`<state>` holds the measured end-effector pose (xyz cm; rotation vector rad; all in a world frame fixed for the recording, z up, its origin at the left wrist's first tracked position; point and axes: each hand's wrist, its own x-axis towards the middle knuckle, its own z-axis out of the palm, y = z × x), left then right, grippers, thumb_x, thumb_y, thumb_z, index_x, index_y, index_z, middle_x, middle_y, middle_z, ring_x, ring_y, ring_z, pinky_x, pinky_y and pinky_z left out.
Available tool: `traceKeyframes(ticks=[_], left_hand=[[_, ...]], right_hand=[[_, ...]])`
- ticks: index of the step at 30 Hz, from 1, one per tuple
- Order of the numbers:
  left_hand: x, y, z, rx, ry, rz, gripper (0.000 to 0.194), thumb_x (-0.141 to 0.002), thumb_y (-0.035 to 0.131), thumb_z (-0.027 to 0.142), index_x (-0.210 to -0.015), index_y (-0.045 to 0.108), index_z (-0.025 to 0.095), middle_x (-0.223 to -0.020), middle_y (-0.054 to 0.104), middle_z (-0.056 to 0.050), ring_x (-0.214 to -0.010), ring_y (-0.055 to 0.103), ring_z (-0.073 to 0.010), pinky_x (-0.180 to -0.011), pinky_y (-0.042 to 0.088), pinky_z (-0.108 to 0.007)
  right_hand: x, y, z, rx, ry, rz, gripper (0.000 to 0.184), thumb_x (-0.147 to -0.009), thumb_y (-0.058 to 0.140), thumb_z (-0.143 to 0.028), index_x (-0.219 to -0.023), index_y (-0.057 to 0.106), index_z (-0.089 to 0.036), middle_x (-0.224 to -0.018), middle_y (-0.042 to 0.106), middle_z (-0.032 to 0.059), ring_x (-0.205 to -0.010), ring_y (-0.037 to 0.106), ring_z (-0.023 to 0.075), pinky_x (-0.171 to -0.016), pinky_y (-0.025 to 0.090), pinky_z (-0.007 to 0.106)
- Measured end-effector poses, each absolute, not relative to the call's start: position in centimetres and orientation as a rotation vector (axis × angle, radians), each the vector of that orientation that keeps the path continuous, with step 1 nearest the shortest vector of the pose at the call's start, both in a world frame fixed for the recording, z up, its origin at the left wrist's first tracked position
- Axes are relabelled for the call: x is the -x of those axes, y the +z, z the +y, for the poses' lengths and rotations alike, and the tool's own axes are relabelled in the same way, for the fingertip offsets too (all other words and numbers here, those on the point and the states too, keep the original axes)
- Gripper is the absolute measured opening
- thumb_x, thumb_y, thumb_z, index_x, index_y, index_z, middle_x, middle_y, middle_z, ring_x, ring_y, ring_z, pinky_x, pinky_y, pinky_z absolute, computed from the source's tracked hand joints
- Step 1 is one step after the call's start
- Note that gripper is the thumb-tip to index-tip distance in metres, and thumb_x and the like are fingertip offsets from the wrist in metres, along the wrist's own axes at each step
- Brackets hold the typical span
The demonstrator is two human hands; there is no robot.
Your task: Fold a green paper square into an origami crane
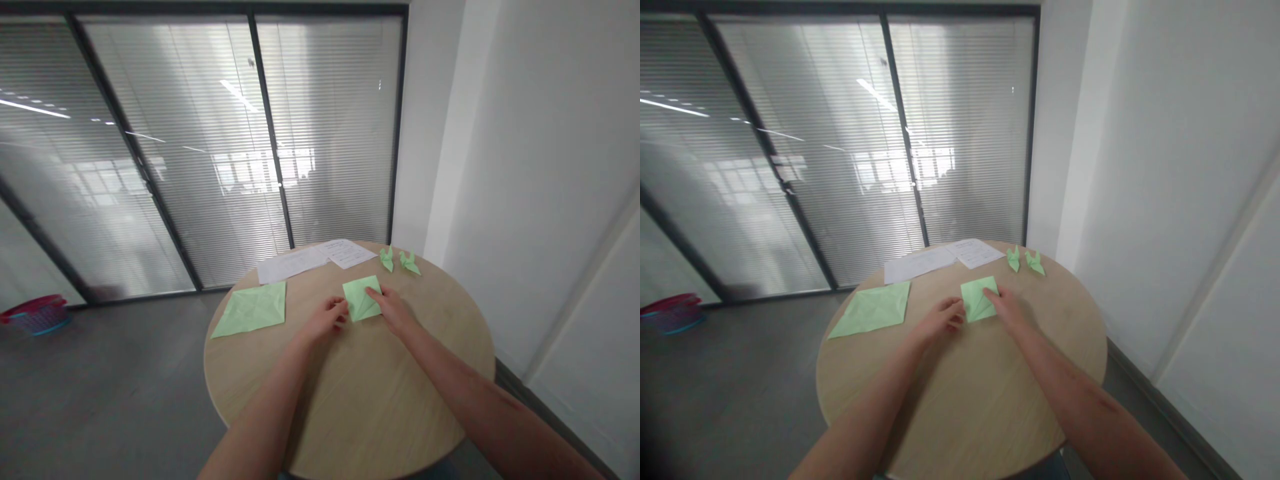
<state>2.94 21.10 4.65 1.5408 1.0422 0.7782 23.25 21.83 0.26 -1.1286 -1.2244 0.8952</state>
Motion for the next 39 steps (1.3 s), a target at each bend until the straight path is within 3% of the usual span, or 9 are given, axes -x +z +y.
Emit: traceKeyframes(ticks=[3, 8, 14, 19, 24, 27, 36, 39], left_hand=[[-2.4, 4.9, 21.6, -1.556, 1.01, 1.06, 0.046, -0.082, 0.062, 0.051, -0.114, 0.059, 0.018, -0.097, 0.066, -0.008, -0.083, 0.062, -0.0159, -0.068, 0.049, -0.025], [-2.3, 4.6, 22.3, -1.686, 1.056, 0.922, 0.05, -0.077, 0.07, 0.039, -0.118, 0.058, 0.013, -0.087, 0.07, -0.007, -0.076, 0.062, -0.0168, -0.069, 0.047, -0.027], [-2.6, 4.6, 22.0, -1.77, 0.976, 0.856, 0.032, -0.075, 0.071, 0.033, -0.099, 0.069, 0.012, -0.09, 0.072, -0.008, -0.079, 0.063, -0.018, -0.074, 0.047, -0.028], [-2.4, 4.4, 22.3, -1.768, 1.042, 0.959, 0.032, -0.078, 0.067, 0.038, -0.097, 0.072, 0.011, -0.08, 0.07, -0.006, -0.067, 0.058, -0.0148, -0.062, 0.041, -0.025], [-2.3, 3.9, 22.7, -1.743, 1.086, 1.009, 0.033, -0.077, 0.067, 0.037, -0.096, 0.072, 0.011, -0.074, 0.067, -0.004, -0.062, 0.055, -0.0136, -0.059, 0.038, -0.024], [-2.4, 3.9, 22.7, -1.744, 1.078, 1.033, 0.032, -0.076, 0.068, 0.035, -0.097, 0.072, 0.012, -0.07, 0.065, -0.002, -0.061, 0.054, -0.0136, -0.057, 0.038, -0.024], [-2.5, 4.5, 21.9, -1.769, 1.083, 0.881, 0.015, -0.077, 0.061, 0.025, -0.081, 0.07, 0.015, -0.095, 0.073, -0.008, -0.082, 0.063, -0.0173, -0.075, 0.046, -0.027], [-2.5, 4.7, 21.7, -1.743, 1.036, 0.939, 0.013, -0.076, 0.06, 0.025, -0.076, 0.068, 0.016, -0.086, 0.071, -0.006, -0.077, 0.062, -0.0165, -0.071, 0.046, -0.026]], right_hand=[[-22.8, 0.8, 21.1, 1.05, 1.071, -1.264, 0.04, -0.077, 0.068, -0.05, -0.1, 0.072, -0.018, -0.101, 0.075, 0.0099, -0.087, 0.07, 0.027, -0.077, 0.054, 0.038], [-22.0, 1.2, 20.1, 1.073, 1.188, -1.468, 0.042, -0.076, 0.068, -0.051, -0.095, 0.074, -0.015, -0.093, 0.076, 0.0092, -0.08, 0.068, 0.0246, -0.071, 0.051, 0.034], [-21.9, 1.3, 19.8, 1.051, 1.182, -1.511, 0.041, -0.077, 0.069, -0.051, -0.096, 0.074, -0.014, -0.089, 0.075, 0.0076, -0.075, 0.066, 0.0224, -0.068, 0.048, 0.031], [-21.6, 1.7, 19.9, 0.922, 1.218, -1.443, 0.04, -0.075, 0.071, -0.045, -0.103, 0.071, -0.016, -0.098, 0.075, 0.007, -0.08, 0.067, 0.0214, -0.075, 0.05, 0.033], [-21.5, 1.4, 20.3, 0.931, 1.185, -1.322, 0.044, -0.072, 0.073, -0.04, -0.11, 0.068, -0.019, -0.092, 0.075, 0.0055, -0.076, 0.067, 0.0197, -0.072, 0.05, 0.031], [-21.5, 1.4, 20.3, 0.921, 1.168, -1.332, 0.041, -0.072, 0.071, -0.04, -0.107, 0.07, -0.02, -0.094, 0.075, 0.0052, -0.078, 0.066, 0.0196, -0.072, 0.049, 0.031], [-21.6, 1.6, 20.0, 1.001, 1.09, -1.38, 0.029, -0.069, 0.067, -0.038, -0.089, 0.076, -0.02, -0.089, 0.074, 0.0044, -0.078, 0.061, 0.0198, -0.07, 0.045, 0.031], [-21.6, 1.6, 20.0, 1.04, 1.065, -1.393, 0.025, -0.07, 0.063, -0.035, -0.084, 0.075, -0.019, -0.079, 0.07, 0.0023, -0.069, 0.057, 0.0169, -0.066, 0.043, 0.028]])
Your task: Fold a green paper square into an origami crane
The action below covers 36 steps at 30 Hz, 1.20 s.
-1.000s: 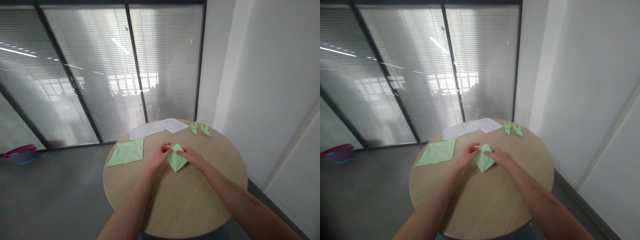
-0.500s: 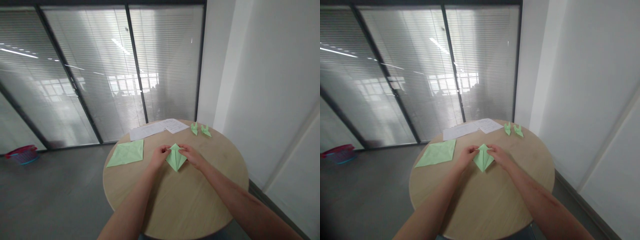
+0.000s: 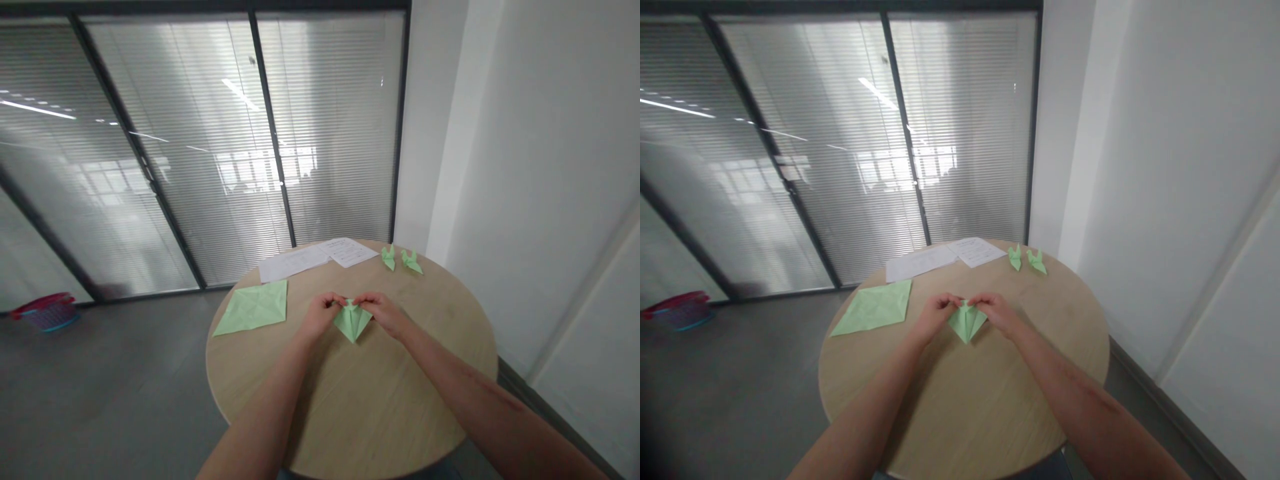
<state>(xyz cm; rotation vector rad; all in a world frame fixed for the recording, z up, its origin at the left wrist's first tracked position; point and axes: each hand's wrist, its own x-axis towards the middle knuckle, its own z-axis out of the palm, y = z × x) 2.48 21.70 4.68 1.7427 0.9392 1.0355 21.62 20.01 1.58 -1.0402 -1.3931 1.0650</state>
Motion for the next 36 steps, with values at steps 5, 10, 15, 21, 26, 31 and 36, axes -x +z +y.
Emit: traceKeyframes(ticks=[5, 10, 15, 21, 26, 31, 36], left_hand=[[-2.5, 5.0, 21.3, -1.603, 0.991, 0.946, 0.035, -0.077, 0.058, 0.027, -0.109, 0.066, 0.015, -0.076, 0.064, -0.002, -0.063, 0.056, -0.0135, -0.057, 0.044, -0.023], [-2.5, 4.6, 21.7, -1.605, 0.899, 1.066, 0.038, -0.075, 0.067, 0.045, -0.096, 0.068, 0.014, -0.072, 0.062, -0.002, -0.06, 0.055, -0.013, -0.055, 0.044, -0.023], [-2.4, 4.1, 22.3, -1.605, 0.891, 1.111, 0.032, -0.074, 0.069, 0.046, -0.079, 0.068, 0.014, -0.064, 0.059, -0.001, -0.056, 0.053, -0.0121, -0.054, 0.043, -0.024], [-2.2, 3.9, 22.5, -1.653, 0.881, 1.107, 0.034, -0.075, 0.064, 0.047, -0.076, 0.068, 0.013, -0.063, 0.058, 0.0, -0.055, 0.052, -0.0124, -0.054, 0.041, -0.024], [-2.1, 3.6, 22.7, -1.743, 0.862, 1.155, 0.036, -0.077, 0.06, 0.048, -0.074, 0.068, 0.013, -0.059, 0.054, 0.001, -0.053, 0.047, -0.0112, -0.051, 0.035, -0.023], [-2.0, 3.6, 22.7, -1.899, 0.867, 1.155, 0.032, -0.076, 0.061, 0.043, -0.072, 0.07, 0.013, -0.062, 0.058, 0.0, -0.057, 0.047, -0.0116, -0.054, 0.032, -0.023], [-2.0, 3.6, 22.7, -1.903, 0.848, 1.2, 0.027, -0.072, 0.058, 0.036, -0.072, 0.069, 0.012, -0.062, 0.058, 0.0, -0.059, 0.049, -0.0128, -0.057, 0.034, -0.024]], right_hand=[[-21.9, 1.4, 20.4, 1.057, 0.976, -1.427, 0.022, -0.071, 0.058, -0.032, -0.081, 0.074, -0.021, -0.075, 0.069, 0.0006, -0.067, 0.055, 0.0165, -0.065, 0.042, 0.028], [-22.0, 1.2, 20.5, 1.091, 0.922, -1.462, 0.024, -0.072, 0.055, -0.03, -0.082, 0.075, -0.021, -0.084, 0.072, 0.0027, -0.078, 0.06, 0.0201, -0.075, 0.046, 0.032], [-22.1, 1.5, 20.3, 1.056, 1.051, -1.299, 0.029, -0.076, 0.056, -0.034, -0.096, 0.074, -0.024, -0.095, 0.074, 0.0034, -0.085, 0.064, 0.0222, -0.077, 0.049, 0.034], [-22.0, 1.6, 19.9, 1.102, 1.103, -1.436, 0.041, -0.081, 0.06, -0.057, -0.088, 0.072, -0.019, -0.083, 0.071, 0.0049, -0.071, 0.061, 0.0196, -0.064, 0.046, 0.03], [-22.1, 1.4, 20.0, 1.122, 1.016, -1.543, 0.042, -0.081, 0.059, -0.057, -0.076, 0.07, -0.017, -0.071, 0.067, 0.0028, -0.063, 0.055, 0.0171, -0.06, 0.04, 0.028], [-22.2, 1.5, 20.2, 1.131, 0.966, -1.622, 0.04, -0.081, 0.059, -0.054, -0.073, 0.071, -0.017, -0.067, 0.066, 0.0022, -0.06, 0.053, 0.0165, -0.06, 0.038, 0.027], [-21.9, 1.5, 20.1, 1.169, 1.004, -1.638, 0.04, -0.082, 0.057, -0.052, -0.074, 0.069, -0.014, -0.065, 0.065, 0.0021, -0.06, 0.053, 0.0158, -0.058, 0.037, 0.026]])
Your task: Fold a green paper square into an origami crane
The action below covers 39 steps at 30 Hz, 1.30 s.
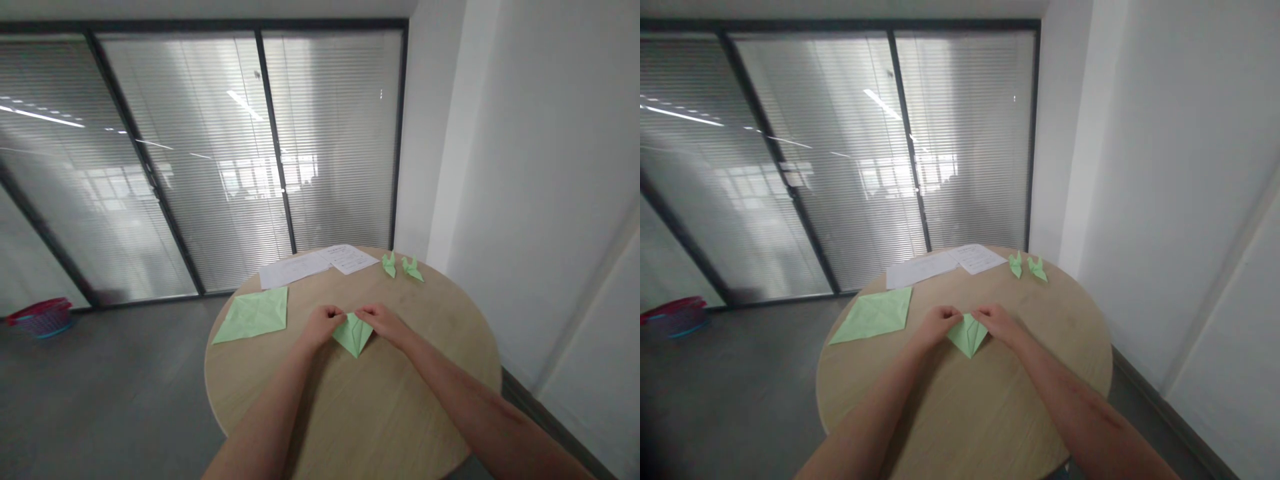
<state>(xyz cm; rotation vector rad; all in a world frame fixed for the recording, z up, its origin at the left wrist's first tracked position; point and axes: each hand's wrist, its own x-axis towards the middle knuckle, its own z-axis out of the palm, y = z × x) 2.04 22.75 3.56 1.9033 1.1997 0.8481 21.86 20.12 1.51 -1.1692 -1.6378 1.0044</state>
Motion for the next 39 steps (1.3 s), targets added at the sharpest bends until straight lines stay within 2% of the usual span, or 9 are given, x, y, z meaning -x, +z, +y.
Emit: traceKeyframes(ticks=[9, 14, 21, 29, 39], left_hand=[[-1.9, 3.64, 22.89, -1.929, 0.85, 1.238, 0.027, -0.074, 0.049, 0.035, -0.062, 0.062, 0.014, -0.057, 0.048, 0.003, -0.057, 0.043, -0.012, -0.055, 0.03, -0.025], [-1.9, 3.57, 22.92, -1.879, 0.875, 1.258, 0.026, -0.072, 0.053, 0.038, -0.064, 0.061, 0.014, -0.058, 0.049, 0.002, -0.057, 0.044, -0.0123, -0.056, 0.031, -0.025], [-1.83, 3.54, 23.04, -1.893, 0.901, 1.202, 0.021, -0.069, 0.053, 0.034, -0.062, 0.058, 0.015, -0.059, 0.049, 0.003, -0.059, 0.044, -0.0118, -0.057, 0.032, -0.024], [-2.11, 3.73, 22.4, -1.931, 0.834, 1.107, 0.026, -0.071, 0.053, 0.038, -0.066, 0.061, 0.014, -0.061, 0.05, 0.002, -0.06, 0.044, -0.0122, -0.057, 0.033, -0.025], [-2.1, 3.81, 22.26, -1.957, 0.855, 1.093, 0.023, -0.072, 0.053, 0.035, -0.069, 0.062, 0.014, -0.063, 0.053, 0.002, -0.061, 0.044, -0.0119, -0.057, 0.033, -0.024]], right_hand=[[-21.62, 1.73, 19.8, 1.226, 1.025, -1.579, 0.026, -0.079, 0.052, -0.036, -0.069, 0.066, -0.016, -0.061, 0.061, 0.0008, -0.057, 0.053, 0.0153, -0.055, 0.036, 0.024], [-21.67, 1.66, 20.02, 1.234, 0.976, -1.593, 0.028, -0.079, 0.051, -0.036, -0.069, 0.066, -0.016, -0.063, 0.063, 0.0013, -0.06, 0.054, 0.0157, -0.056, 0.037, 0.024], [-21.61, 1.28, 20.19, 1.249, 0.994, -1.593, 0.026, -0.078, 0.051, -0.036, -0.072, 0.065, -0.015, -0.063, 0.06, 0.0005, -0.061, 0.053, 0.0151, -0.058, 0.037, 0.024], [-21.55, 1.95, 19.76, 1.244, 0.908, -1.714, 0.029, -0.079, 0.05, -0.043, -0.062, 0.046, -0.019, -0.056, 0.04, -0.0044, -0.056, 0.038, 0.0114, -0.053, 0.027, 0.023], [-21.4, 2.04, 19.6, 1.204, 0.896, -1.762, 0.029, -0.081, 0.051, -0.041, -0.063, 0.049, -0.018, -0.058, 0.041, -0.0042, -0.056, 0.04, 0.0105, -0.052, 0.028, 0.022]])
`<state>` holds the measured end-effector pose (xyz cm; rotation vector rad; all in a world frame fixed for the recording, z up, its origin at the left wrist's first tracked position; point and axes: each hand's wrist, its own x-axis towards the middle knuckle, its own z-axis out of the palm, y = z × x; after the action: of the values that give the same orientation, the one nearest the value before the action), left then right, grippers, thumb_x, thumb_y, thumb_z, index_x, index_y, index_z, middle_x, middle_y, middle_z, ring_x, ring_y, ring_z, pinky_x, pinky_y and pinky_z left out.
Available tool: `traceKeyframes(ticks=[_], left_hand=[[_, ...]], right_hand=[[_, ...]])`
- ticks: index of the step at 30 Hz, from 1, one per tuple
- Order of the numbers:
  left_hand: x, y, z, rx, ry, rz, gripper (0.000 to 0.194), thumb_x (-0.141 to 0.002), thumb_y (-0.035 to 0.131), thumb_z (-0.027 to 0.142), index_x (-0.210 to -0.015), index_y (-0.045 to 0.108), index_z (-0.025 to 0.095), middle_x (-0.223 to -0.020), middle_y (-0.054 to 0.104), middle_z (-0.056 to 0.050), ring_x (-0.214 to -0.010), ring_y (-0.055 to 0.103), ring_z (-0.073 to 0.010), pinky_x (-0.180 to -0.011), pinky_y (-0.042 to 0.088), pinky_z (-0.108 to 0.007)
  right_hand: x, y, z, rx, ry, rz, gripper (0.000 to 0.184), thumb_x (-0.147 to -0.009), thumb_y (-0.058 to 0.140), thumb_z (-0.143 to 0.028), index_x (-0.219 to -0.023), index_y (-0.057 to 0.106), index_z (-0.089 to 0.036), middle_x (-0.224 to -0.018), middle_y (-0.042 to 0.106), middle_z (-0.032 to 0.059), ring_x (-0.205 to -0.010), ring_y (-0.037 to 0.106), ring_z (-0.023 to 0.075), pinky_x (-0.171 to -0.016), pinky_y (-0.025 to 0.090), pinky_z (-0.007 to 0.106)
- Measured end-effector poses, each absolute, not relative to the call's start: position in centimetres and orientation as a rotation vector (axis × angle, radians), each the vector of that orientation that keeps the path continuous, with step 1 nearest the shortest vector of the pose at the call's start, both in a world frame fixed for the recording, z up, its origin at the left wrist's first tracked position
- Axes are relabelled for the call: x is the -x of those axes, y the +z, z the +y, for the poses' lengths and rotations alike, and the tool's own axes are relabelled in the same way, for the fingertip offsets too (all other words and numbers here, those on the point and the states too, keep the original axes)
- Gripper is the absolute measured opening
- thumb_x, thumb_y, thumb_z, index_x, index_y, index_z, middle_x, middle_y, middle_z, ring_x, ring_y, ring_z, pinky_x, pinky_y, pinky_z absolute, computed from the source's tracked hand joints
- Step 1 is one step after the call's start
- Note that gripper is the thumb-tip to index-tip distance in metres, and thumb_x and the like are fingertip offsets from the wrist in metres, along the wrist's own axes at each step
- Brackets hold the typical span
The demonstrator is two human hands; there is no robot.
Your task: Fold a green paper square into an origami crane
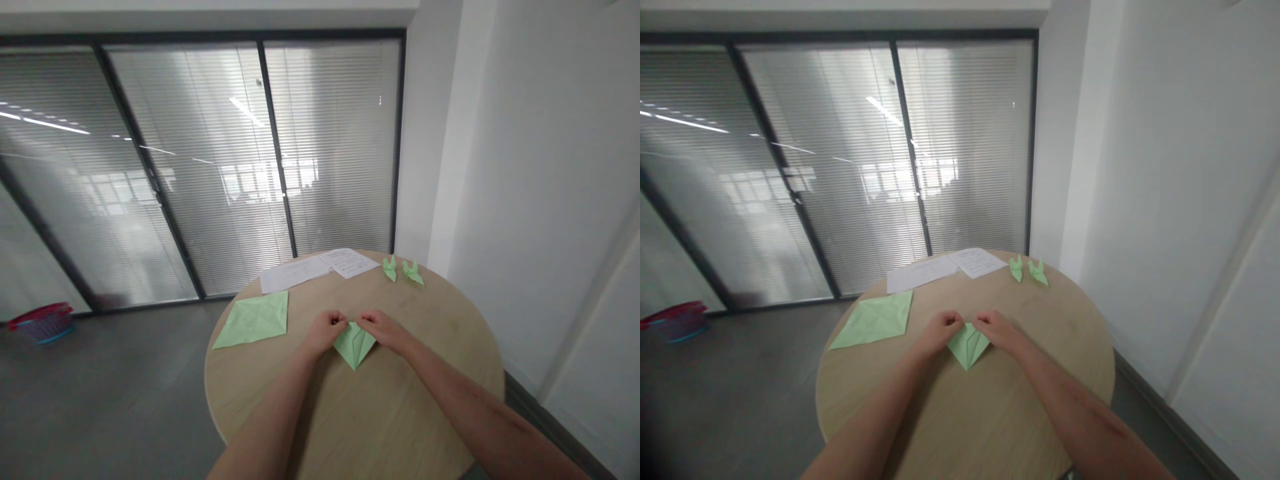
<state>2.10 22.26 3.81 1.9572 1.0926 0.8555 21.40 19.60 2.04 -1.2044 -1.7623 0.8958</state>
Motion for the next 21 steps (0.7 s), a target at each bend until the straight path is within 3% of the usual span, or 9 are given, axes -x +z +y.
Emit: traceKeyframes(ticks=[8, 14, 21], left_hand=[[-2.1, 3.6, 22.9, -1.927, 0.918, 1.188, 0.026, -0.074, 0.053, 0.038, -0.067, 0.061, 0.014, -0.063, 0.053, 0.001, -0.062, 0.047, -0.013, -0.057, 0.034, -0.024], [-2.2, 3.3, 22.9, -1.821, 0.924, 1.196, 0.037, -0.079, 0.05, 0.049, -0.064, 0.055, 0.016, -0.059, 0.048, 0.002, -0.057, 0.047, -0.0135, -0.053, 0.034, -0.024], [-2.1, 3.2, 23.1, -1.813, 0.964, 1.176, 0.033, -0.079, 0.047, 0.046, -0.066, 0.055, 0.017, -0.059, 0.045, 0.002, -0.055, 0.048, -0.0138, -0.052, 0.037, -0.025]], right_hand=[[-21.3, 1.8, 19.7, 1.251, 1.066, -1.604, 0.029, -0.083, 0.051, -0.044, -0.071, 0.055, -0.018, -0.058, 0.05, -0.0024, -0.05, 0.048, 0.0125, -0.045, 0.037, 0.023], [-21.7, 1.2, 20.5, 1.259, 1.015, -1.544, 0.029, -0.083, 0.051, -0.045, -0.071, 0.055, -0.018, -0.056, 0.051, -0.0033, -0.048, 0.047, 0.0118, -0.044, 0.036, 0.022], [-21.7, 1.7, 20.2, 1.214, 1.026, -1.524, 0.03, -0.083, 0.051, -0.044, -0.074, 0.059, -0.017, -0.058, 0.055, -0.0018, -0.05, 0.049, 0.0125, -0.046, 0.037, 0.022]])
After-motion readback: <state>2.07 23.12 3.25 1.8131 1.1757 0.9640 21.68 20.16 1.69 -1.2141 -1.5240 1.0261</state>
